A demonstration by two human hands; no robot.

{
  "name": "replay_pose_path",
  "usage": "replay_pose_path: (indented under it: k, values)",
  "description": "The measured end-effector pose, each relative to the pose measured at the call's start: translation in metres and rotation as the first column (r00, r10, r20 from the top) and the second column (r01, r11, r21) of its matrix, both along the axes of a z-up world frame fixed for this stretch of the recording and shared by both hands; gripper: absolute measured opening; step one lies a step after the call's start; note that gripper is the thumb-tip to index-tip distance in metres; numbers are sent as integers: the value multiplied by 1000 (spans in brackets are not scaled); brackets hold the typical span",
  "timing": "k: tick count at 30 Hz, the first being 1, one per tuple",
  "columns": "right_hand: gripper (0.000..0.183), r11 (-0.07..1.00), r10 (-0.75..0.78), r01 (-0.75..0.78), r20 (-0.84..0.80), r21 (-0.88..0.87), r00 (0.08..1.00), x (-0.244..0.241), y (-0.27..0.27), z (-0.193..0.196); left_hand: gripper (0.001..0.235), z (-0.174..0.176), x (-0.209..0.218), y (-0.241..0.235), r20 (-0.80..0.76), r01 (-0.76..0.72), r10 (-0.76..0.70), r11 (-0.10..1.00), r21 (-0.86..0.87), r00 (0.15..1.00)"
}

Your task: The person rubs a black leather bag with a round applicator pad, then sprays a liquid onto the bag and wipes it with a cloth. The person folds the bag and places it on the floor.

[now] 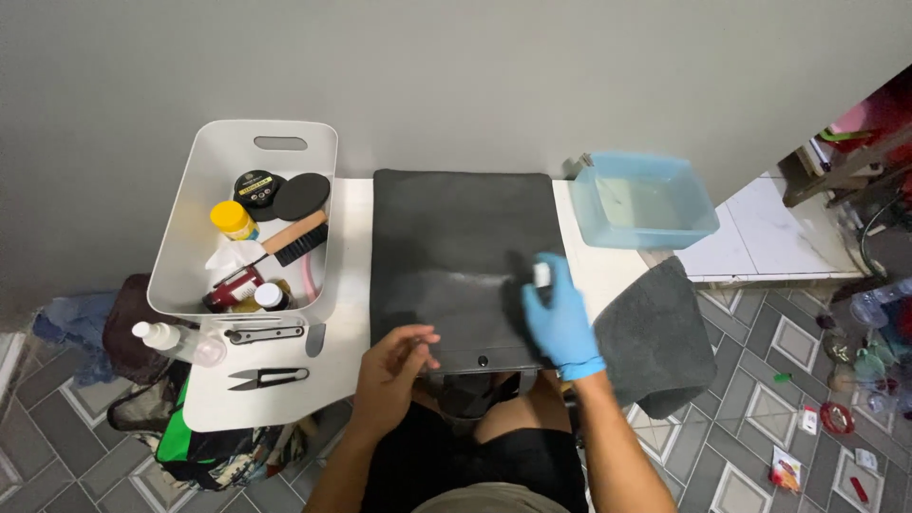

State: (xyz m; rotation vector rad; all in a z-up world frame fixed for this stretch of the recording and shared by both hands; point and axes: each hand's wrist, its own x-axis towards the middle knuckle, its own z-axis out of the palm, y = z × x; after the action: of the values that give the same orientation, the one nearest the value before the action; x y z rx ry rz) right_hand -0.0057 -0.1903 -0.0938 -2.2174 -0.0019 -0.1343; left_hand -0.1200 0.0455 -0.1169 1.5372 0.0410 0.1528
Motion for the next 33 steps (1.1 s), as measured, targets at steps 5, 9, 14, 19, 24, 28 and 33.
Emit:
replay_pose_path:
  k: [5,9,14,19,24,28,33]
  values:
    - [54,969,246,-242,197,-42,949,8,42,-7,30,-5,-16,2,-83,46,-58,989,-141,995]
    - [32,995,37,-59,249,83,968,47,25,9,27,13,-24,6,25,17,-17,1000,-1,1000]
    - [82,991,124,-128,118,27,985,17,31,28,22,23,-13,8,3,-169,170,985,-20,986]
    - [84,863,504,-501,-152,65,850,-60,48,43,24,34,6,-13,27,-215,220,966,-141,975]
    - [84,903,411,-429,-338,24,847,-89,48,45,22,42,8,-34,-33,-99,96,989,-108,995]
    - [89,905,352,-409,-335,-118,874,-93,39,47,23,37,8,-37,20,-84,84,996,-8,996]
    - [88,900,371,-422,-317,-110,873,-95,31,41,23,39,6,-43,23,-46,44,996,80,999]
